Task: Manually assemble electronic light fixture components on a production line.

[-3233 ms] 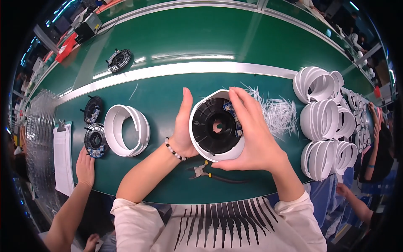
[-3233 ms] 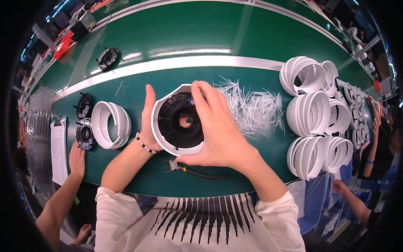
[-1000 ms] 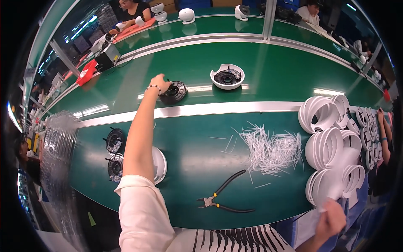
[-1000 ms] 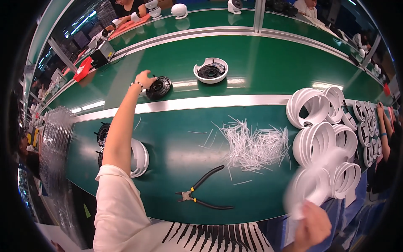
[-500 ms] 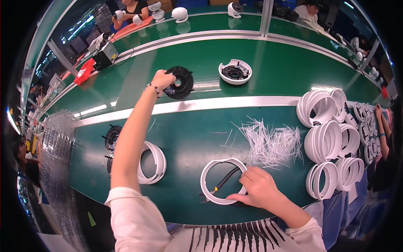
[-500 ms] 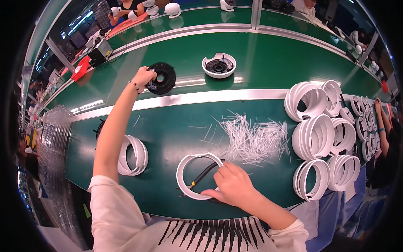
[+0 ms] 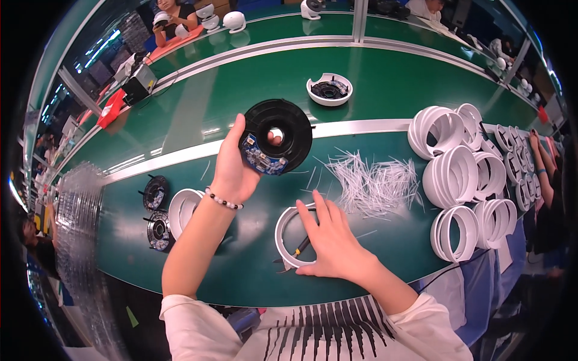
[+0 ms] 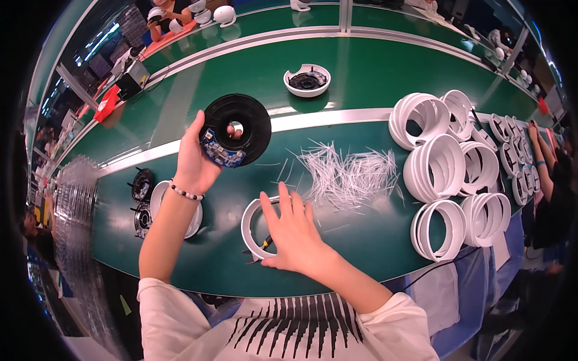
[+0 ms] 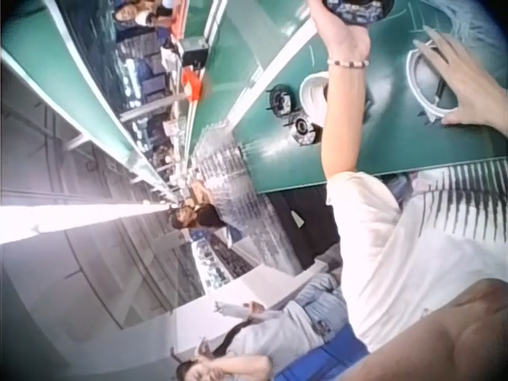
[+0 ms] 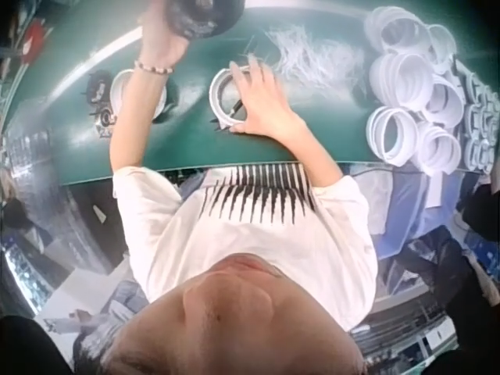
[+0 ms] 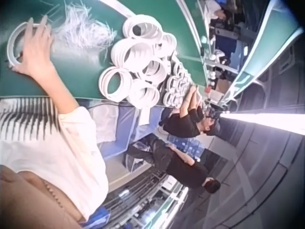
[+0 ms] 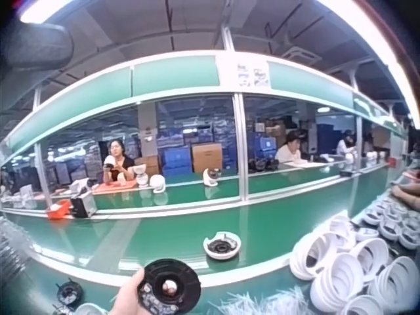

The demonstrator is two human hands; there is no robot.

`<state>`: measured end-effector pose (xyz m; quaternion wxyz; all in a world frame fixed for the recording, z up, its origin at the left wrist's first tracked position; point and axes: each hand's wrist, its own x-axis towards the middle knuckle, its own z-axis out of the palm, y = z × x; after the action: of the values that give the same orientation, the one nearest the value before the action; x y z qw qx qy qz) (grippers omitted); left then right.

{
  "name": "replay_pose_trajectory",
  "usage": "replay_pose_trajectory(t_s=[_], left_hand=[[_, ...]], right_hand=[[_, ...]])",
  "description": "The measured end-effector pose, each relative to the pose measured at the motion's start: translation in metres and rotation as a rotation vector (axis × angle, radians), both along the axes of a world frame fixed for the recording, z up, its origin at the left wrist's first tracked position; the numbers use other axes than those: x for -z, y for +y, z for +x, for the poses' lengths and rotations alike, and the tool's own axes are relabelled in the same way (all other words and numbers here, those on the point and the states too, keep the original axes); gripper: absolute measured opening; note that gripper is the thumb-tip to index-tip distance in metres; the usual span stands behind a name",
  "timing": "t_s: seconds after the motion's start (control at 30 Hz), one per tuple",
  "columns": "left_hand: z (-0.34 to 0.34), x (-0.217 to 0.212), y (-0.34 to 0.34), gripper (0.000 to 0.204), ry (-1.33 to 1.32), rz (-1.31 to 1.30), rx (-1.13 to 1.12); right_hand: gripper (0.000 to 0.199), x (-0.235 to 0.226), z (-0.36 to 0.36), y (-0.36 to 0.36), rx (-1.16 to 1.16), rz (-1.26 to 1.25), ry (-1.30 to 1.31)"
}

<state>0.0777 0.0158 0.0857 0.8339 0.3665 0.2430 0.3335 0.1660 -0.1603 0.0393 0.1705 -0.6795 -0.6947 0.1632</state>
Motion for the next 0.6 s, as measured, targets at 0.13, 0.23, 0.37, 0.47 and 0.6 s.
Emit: replay_pose_trajectory(t_s=[0.13, 0.23, 0.37, 0.47, 0.6], left_hand=[[0.003, 0.01, -0.018, 0.037, -0.167, 0.13, -0.041], [0.005, 0.021, -0.035, 0.044, -0.22, 0.262, -0.079], [0.013, 0.038, -0.057, 0.052, -0.268, 0.291, 0.01], [0.017, 0.05, -0.07, 0.058, -0.294, 0.244, 0.089], [0.008, 0.058, -0.06, 0.064, -0.266, 0.213, 0.389]], right_hand=[[0.109, -0.002, 0.022, -0.01, 0.072, 0.125, 0.218], [0.11, 0.008, 0.045, -0.018, 0.173, 0.51, 0.812], [0.101, -0.004, 0.053, -0.01, 0.282, 0.635, 1.572], [0.104, -0.01, 0.05, 0.004, 0.313, 0.539, 1.364], [0.111, 0.002, 0.056, 0.015, 0.288, 0.667, 0.918]])
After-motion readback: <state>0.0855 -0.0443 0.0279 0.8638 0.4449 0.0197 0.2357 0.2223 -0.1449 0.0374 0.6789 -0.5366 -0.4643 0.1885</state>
